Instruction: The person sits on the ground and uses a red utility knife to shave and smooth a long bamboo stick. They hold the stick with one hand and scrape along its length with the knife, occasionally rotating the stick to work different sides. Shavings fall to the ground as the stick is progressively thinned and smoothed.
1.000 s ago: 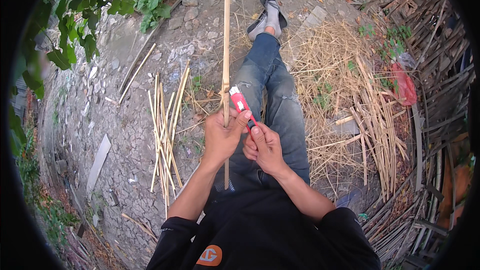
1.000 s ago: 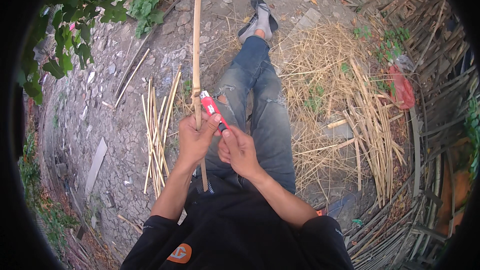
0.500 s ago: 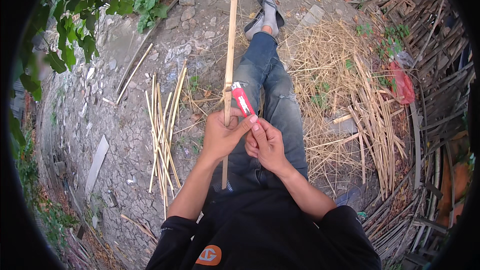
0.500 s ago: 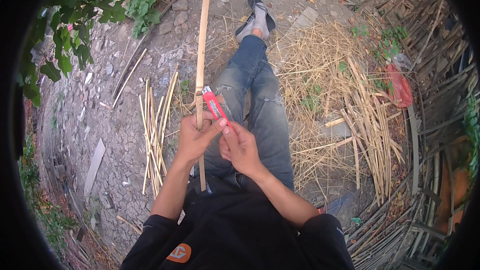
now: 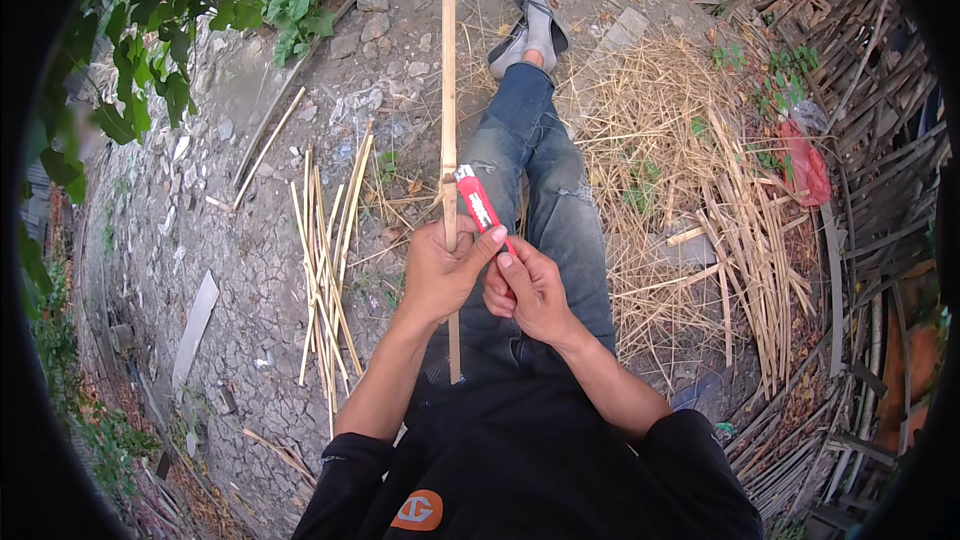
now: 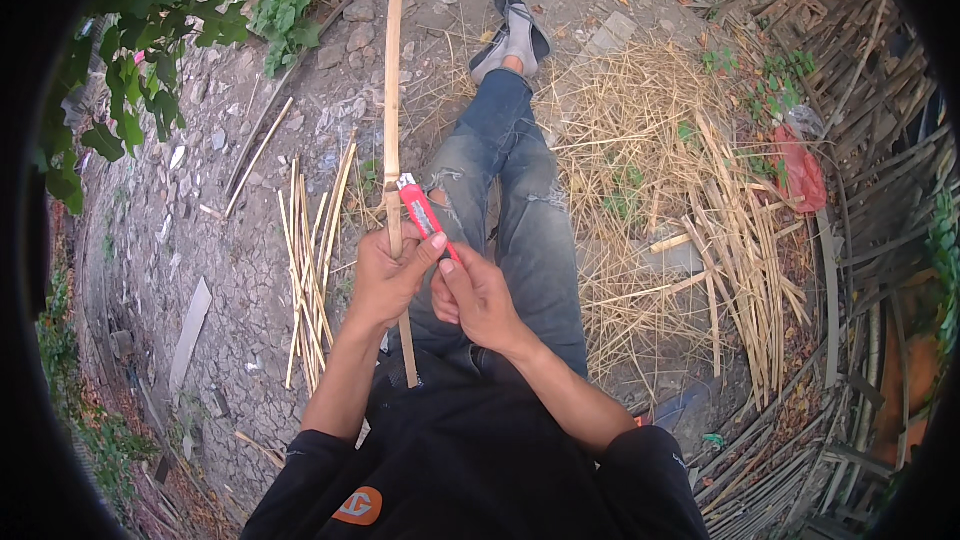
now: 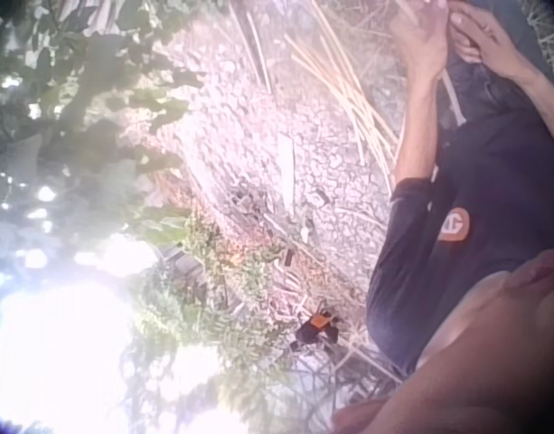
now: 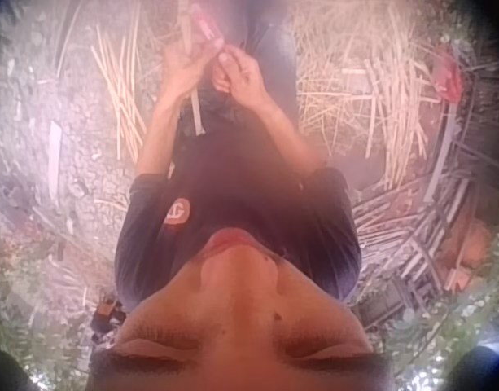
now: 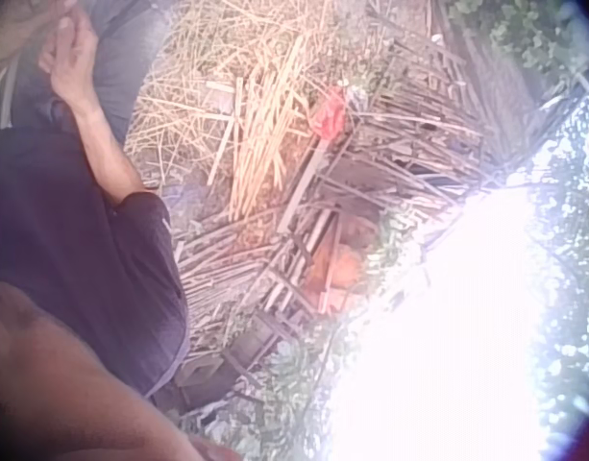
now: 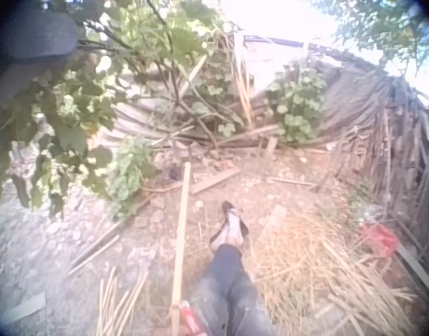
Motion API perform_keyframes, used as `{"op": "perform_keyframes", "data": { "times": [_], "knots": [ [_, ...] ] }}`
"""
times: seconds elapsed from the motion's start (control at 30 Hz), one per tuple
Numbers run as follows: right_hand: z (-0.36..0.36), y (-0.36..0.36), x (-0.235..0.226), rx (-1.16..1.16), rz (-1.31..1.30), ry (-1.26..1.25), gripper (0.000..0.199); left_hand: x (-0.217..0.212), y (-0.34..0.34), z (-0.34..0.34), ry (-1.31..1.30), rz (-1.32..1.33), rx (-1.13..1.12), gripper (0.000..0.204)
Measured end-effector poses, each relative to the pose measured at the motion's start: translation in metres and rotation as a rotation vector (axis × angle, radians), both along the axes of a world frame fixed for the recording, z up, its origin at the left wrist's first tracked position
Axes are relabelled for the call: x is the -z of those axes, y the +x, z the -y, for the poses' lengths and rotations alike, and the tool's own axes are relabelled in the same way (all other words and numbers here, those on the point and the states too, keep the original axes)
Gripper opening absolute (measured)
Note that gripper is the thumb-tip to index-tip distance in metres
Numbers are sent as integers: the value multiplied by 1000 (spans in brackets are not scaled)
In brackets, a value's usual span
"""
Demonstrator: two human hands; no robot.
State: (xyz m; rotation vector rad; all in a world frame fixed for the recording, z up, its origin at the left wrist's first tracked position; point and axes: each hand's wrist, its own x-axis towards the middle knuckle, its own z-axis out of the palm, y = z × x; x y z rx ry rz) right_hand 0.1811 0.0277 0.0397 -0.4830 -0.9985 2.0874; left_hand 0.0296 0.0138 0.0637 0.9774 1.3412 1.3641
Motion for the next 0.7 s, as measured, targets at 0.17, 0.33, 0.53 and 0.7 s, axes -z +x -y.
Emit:
{"op": "perform_keyframes", "data": {
  "times": [0.17, 0.33, 0.53, 0.7],
  "knots": [
    [1, 2, 3, -13, -29, -19, 18, 1, 2, 0, -5, 16, -4, 19],
    [1, 2, 6, -30, -42, -48, 23, 4, -4, 0, -7, -5, 33, 18],
    [-4, 10, 13, -70, -123, -100, 40, -9, -31, -2, -108, 42, 5, 39],
    [-20, 26, 16, 6, 168, 194, 41, -3, -48, 1, -152, 28, 50, 51]
  ]
}}
